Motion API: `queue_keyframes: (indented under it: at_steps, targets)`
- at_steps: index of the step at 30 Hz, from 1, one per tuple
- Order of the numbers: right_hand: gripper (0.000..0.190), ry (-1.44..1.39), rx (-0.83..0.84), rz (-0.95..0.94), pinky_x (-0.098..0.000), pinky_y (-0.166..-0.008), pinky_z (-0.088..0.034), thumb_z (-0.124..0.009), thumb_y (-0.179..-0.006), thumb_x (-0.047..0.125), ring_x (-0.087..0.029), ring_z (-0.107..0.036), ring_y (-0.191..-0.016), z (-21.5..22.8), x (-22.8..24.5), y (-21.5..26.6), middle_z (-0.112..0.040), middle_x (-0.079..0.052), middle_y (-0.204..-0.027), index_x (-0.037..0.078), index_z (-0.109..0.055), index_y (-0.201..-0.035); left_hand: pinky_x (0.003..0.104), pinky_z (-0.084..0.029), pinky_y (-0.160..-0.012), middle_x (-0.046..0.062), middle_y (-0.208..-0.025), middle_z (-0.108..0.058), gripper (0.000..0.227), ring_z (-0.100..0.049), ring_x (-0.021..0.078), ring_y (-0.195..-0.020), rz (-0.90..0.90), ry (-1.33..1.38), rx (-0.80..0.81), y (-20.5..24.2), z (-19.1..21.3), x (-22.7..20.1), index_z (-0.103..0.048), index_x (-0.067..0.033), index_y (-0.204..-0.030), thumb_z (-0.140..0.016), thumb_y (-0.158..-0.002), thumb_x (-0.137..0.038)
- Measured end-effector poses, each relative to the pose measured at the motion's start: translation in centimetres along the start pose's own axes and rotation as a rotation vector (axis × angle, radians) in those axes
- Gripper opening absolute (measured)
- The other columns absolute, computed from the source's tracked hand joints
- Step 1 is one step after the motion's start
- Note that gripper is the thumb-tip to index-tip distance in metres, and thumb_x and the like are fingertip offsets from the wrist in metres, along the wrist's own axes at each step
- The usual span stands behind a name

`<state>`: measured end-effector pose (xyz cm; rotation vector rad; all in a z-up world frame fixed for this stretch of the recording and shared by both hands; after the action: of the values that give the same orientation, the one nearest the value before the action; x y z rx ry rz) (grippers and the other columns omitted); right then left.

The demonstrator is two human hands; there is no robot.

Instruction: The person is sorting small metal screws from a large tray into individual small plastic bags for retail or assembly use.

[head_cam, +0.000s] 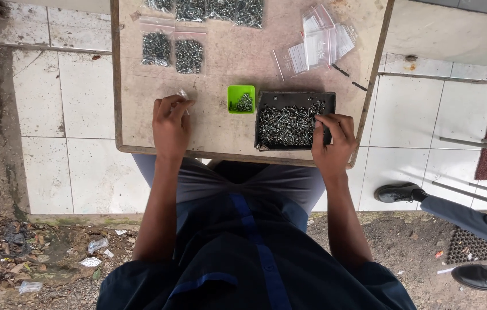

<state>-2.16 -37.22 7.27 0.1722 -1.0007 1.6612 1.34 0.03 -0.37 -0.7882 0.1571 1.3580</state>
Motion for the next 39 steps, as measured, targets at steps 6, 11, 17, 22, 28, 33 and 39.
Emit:
queue_keyframes:
  at_steps: [6, 11, 17, 22, 28, 33, 39]
  targets:
    - [0.017, 0.005, -0.006, 0.002, -0.0400, -0.079, -0.056, -0.066, -0.109, 0.002, -0.025, -0.067, -0.102, -1.4, -1.4, 0.9, -0.060, 0.000, -0.102, 0.013, -0.079, -0.114, 0.034, -0.056, -0.080, 0.003, -0.102, -0.073, 0.050, -0.066, 0.0210, -0.091, -0.272, 0.360, -0.281, -8.5, 1.1, -8.5, -0.086, -0.0158, -0.117, -0.074, -0.085, 0.020]
    - [0.017, 0.052, 0.025, 0.070, -0.0417, -0.082, -0.058, -0.063, -0.109, 0.001, -0.029, -0.066, -0.103, -1.4, -0.6, 1.3, -0.065, -0.009, -0.105, 0.004, -0.077, -0.118, 0.035, -0.052, -0.084, -0.006, -0.103, -0.078, 0.048, -0.065, 0.0171, -0.097, -0.521, 0.164, -0.220, -14.1, -7.2, -14.7, -0.074, -0.0278, -0.131, -0.085, -0.089, -0.008]
    - [0.021, 0.013, 0.053, -0.023, -0.0387, -0.090, -0.063, -0.067, -0.107, 0.000, -0.027, -0.074, -0.102, 0.0, -0.1, 1.1, -0.075, -0.016, -0.113, 0.002, -0.075, -0.126, 0.051, -0.056, -0.109, 0.011, -0.143, -0.069, 0.061, -0.058, 0.0324, -0.132, -0.465, 0.297, 0.193, -11.9, -8.2, -12.4, -0.054, -0.0147, -0.154, -0.085, -0.103, -0.031]
    - [0.034, -0.007, 0.281, 0.018, -0.0426, -0.100, -0.063, -0.073, -0.104, -0.001, -0.032, -0.074, -0.116, -1.4, 1.5, -0.2, -0.075, -0.020, -0.128, -0.003, -0.070, -0.138, 0.050, -0.052, -0.108, 0.016, -0.141, -0.067, 0.055, -0.052, 0.0340, -0.128, -0.380, 0.435, 0.201, -5.7, -4.3, -6.3, -0.055, -0.0052, -0.154, -0.070, -0.104, -0.021]
    - [0.059, 0.151, 0.839, 0.194, -0.0567, -0.115, -0.049, -0.080, -0.095, 0.005, -0.043, -0.051, -0.146, -6.9, 3.0, -1.5, -0.056, -0.024, -0.152, 0.001, -0.061, -0.151, 0.041, -0.052, -0.094, 0.008, -0.133, -0.074, 0.067, -0.065, 0.0308, -0.121, -0.368, 0.344, 0.158, -3.0, -4.4, -5.7, -0.070, -0.0154, -0.147, -0.088, -0.084, -0.032]
    - [0.051, 0.356, 0.907, 0.412, -0.0471, -0.103, -0.059, -0.083, -0.095, 0.023, -0.038, -0.062, -0.131, -8.6, 2.4, -1.3, -0.059, -0.019, -0.141, 0.005, -0.068, -0.140, 0.043, -0.053, -0.088, 0.008, -0.137, -0.066, 0.083, -0.061, 0.0325, -0.118, -0.405, 0.246, 0.144, -3.4, -3.7, -6.5, -0.070, -0.0169, -0.147, -0.096, -0.071, -0.036]
    - [0.030, 0.342, 0.789, 0.492, -0.0364, -0.084, -0.066, -0.081, -0.098, 0.025, -0.026, -0.069, -0.115, -9.1, 0.4, -0.6, -0.065, -0.007, -0.122, 0.011, -0.074, -0.124, 0.038, -0.051, -0.082, 0.002, -0.123, -0.068, 0.056, -0.063, 0.0261, -0.112, -0.415, 0.204, 0.032, -2.9, -5.3, -5.3, -0.079, -0.0180, -0.126, -0.093, -0.074, -0.034]
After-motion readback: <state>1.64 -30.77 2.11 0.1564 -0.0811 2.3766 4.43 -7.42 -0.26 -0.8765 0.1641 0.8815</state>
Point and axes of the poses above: each hand's wrist, its own y-axis away from the middle knuckle, its own z-axis out of the back of the hand, x = y × z, the point moved 5 cm from there along -y, towards the middle knuckle
